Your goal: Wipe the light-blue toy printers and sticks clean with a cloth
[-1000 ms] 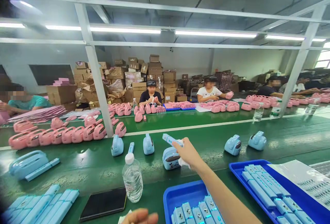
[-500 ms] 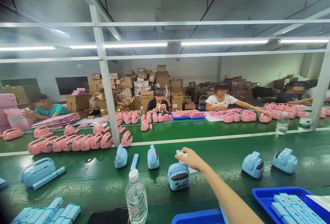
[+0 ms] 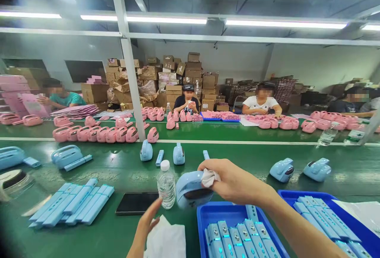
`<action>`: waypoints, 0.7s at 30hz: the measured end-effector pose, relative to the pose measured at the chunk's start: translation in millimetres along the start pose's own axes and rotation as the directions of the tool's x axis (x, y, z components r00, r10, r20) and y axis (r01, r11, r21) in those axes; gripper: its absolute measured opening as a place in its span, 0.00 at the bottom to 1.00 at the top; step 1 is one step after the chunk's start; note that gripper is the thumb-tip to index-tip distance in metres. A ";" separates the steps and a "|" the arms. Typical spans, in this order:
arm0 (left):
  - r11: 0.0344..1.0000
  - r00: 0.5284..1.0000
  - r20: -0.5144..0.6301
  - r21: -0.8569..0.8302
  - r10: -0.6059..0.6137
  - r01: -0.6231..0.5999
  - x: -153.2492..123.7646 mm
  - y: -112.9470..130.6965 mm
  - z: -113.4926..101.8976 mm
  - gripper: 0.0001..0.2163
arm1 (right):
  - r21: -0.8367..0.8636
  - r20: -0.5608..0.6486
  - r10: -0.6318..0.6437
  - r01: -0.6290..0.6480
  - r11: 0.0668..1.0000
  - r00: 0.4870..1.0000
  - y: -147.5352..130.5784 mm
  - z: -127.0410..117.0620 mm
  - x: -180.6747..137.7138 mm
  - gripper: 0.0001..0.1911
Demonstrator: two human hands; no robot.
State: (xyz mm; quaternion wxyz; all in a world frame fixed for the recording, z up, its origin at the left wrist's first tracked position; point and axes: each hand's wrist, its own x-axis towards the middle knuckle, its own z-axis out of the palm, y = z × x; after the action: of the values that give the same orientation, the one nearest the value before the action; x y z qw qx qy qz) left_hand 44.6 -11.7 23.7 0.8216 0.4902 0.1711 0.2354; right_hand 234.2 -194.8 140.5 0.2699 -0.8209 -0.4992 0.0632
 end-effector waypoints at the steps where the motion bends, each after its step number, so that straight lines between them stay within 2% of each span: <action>1: 1.000 1.000 0.016 0.008 0.016 -0.016 -3.8 2.4 1.8 0.38 | 0.064 0.025 -0.026 0.025 0.998 0.999 -15.5 2.5 -8.3 0.15; 3: 0.998 0.993 0.110 0.043 0.039 -0.044 -10.3 7.1 4.3 0.43 | 0.219 0.008 -0.045 0.042 0.975 0.999 -36.5 13.6 -21.0 0.14; 5: 0.993 0.967 0.247 0.078 0.069 -0.091 -15.2 10.9 3.5 0.40 | 0.372 -0.139 0.054 0.002 0.928 0.989 -44.2 30.1 -28.1 0.13; 6: 0.990 0.951 0.299 0.091 0.075 -0.107 -17.1 12.2 1.9 0.37 | 0.436 -0.246 0.162 -0.040 0.899 0.956 -44.6 39.8 -29.8 0.16; 8: 0.989 0.942 0.327 0.097 0.076 -0.113 -19.9 13.7 -2.7 0.33 | 0.576 -0.409 0.365 -0.073 0.814 0.836 -43.3 62.4 -31.0 0.20; 9: 0.990 0.947 0.315 0.098 0.070 -0.105 -21.0 13.7 -4.9 0.33 | 0.632 -0.453 0.415 -0.044 0.774 0.789 -43.3 75.4 -31.5 0.19; 10: 0.991 0.953 0.296 0.098 0.063 -0.096 -21.8 13.4 -6.7 0.33 | 0.653 -0.489 0.415 0.007 0.758 0.767 -44.2 89.6 -32.2 0.17; 11: 0.990 0.961 0.269 0.103 0.069 -0.099 -22.6 12.8 -7.7 0.33 | 0.622 -0.533 0.349 0.077 0.779 0.770 -46.1 104.4 -33.4 0.15; 12: 0.985 0.968 0.233 0.120 0.095 -0.126 -23.3 12.1 -8.2 0.32 | 0.525 -0.579 0.214 0.159 0.836 0.787 -48.4 119.2 -35.0 0.15; 14: 0.958 0.976 0.124 0.206 0.178 -0.201 -24.6 10.7 -7.5 0.30 | 0.189 -0.599 -0.146 0.316 0.930 0.787 -52.7 145.4 -38.2 0.20; 15: 0.939 0.973 0.065 0.257 0.221 -0.230 -25.3 10.2 -6.7 0.29 | 0.033 -0.570 -0.290 0.374 0.927 0.769 -54.0 155.5 -39.1 0.23; 16: 0.921 0.966 0.016 0.298 0.258 -0.251 -26.1 9.9 -5.8 0.28 | -0.068 -0.546 -0.371 0.402 0.913 0.751 -54.8 163.0 -39.4 0.25; 19: 0.909 0.951 -0.055 0.316 0.303 -0.271 -29.1 9.2 -3.0 0.29 | -0.109 -0.629 -0.325 0.333 0.936 0.706 -56.3 172.4 -37.6 0.25; 21: 0.922 0.957 -0.027 0.278 0.288 -0.269 -30.8 8.3 -2.0 0.29 | -0.105 -0.651 -0.337 0.359 0.927 0.680 -57.1 171.8 -36.3 0.24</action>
State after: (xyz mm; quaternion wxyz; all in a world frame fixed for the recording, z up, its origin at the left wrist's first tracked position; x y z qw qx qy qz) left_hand 16.2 -23.9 31.6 0.6985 0.6093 0.1579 0.3403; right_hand 107.3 -140.2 17.9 0.4480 -0.6755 -0.5174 -0.2743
